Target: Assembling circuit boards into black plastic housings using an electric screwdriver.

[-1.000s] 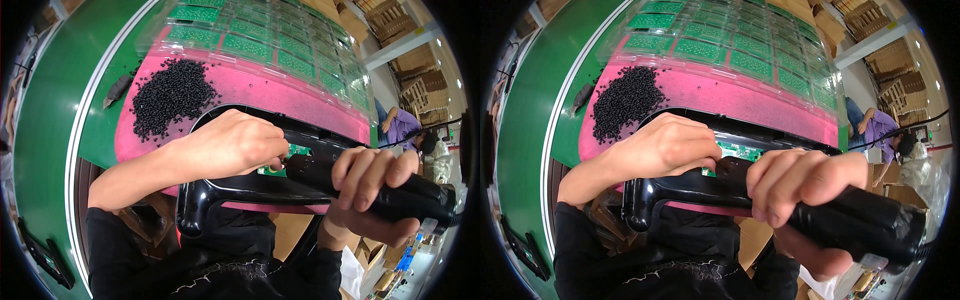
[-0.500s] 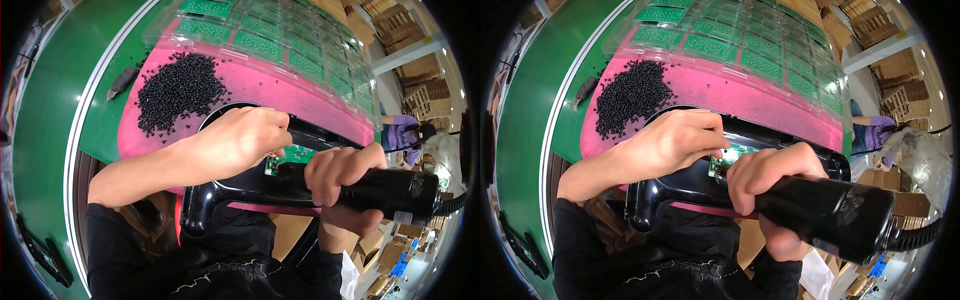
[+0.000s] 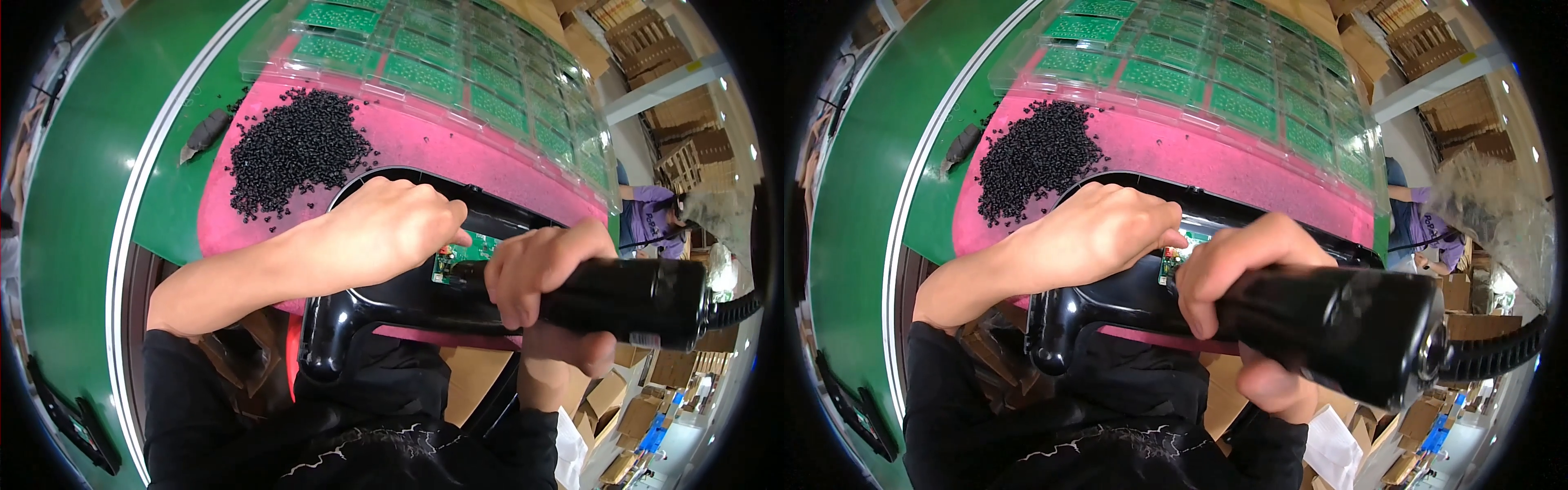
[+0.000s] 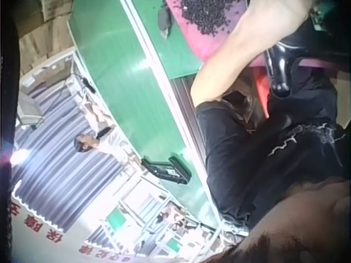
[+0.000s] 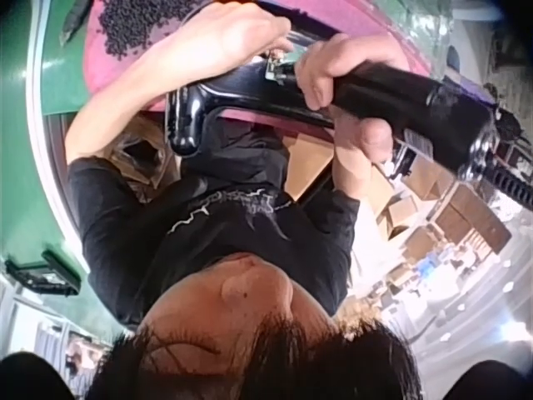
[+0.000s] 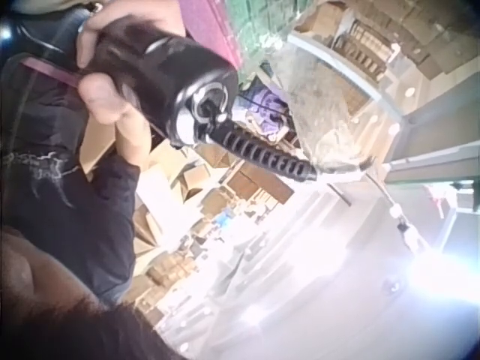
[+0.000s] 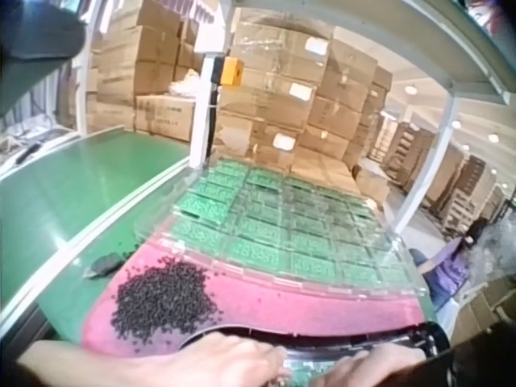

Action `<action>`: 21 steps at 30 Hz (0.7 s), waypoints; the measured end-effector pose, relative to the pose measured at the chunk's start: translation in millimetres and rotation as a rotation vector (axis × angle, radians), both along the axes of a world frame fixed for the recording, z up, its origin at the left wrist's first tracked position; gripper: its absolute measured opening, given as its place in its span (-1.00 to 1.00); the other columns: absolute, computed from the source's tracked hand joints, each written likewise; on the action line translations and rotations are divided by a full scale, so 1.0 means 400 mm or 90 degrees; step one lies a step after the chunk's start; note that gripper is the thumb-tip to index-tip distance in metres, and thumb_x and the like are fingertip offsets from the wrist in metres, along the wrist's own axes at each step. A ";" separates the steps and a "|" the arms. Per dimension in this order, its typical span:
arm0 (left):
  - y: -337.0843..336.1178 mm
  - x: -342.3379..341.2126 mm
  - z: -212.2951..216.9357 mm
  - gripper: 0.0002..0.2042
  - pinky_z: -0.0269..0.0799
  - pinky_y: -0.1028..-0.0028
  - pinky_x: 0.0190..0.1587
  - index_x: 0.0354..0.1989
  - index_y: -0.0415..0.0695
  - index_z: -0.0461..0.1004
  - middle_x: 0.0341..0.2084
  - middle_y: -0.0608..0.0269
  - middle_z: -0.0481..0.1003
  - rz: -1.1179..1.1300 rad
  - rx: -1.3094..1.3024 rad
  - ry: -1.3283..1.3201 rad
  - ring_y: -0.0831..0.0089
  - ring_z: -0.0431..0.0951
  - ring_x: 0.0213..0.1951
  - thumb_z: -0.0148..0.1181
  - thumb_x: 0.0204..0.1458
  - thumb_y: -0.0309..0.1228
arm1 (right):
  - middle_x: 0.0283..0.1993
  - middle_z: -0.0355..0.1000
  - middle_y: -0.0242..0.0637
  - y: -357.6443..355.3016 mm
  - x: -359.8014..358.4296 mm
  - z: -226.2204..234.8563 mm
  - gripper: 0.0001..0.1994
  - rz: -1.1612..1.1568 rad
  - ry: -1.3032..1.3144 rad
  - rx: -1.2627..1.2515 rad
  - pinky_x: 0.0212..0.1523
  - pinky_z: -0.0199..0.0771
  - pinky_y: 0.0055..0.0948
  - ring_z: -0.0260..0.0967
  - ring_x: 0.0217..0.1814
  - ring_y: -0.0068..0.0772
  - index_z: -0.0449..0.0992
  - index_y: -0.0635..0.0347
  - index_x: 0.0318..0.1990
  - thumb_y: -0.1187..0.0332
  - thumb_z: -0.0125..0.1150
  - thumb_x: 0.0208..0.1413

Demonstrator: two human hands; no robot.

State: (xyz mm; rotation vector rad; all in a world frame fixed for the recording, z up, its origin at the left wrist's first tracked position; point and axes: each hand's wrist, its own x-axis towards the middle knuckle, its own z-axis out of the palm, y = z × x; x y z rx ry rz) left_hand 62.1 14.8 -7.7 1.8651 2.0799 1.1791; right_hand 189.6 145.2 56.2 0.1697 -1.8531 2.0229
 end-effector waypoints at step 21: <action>0.021 0.003 0.014 -0.77 0.41 0.30 -0.45 -0.43 -0.21 0.41 -0.52 0.20 0.46 -0.199 0.137 -0.049 0.19 0.50 -0.47 0.33 -0.08 -0.35 | -0.61 0.25 -0.53 0.029 0.050 0.045 -0.53 -0.044 0.328 -0.093 -0.56 0.21 -0.67 0.19 -0.70 -0.67 0.23 0.13 -0.23 -0.05 0.26 0.05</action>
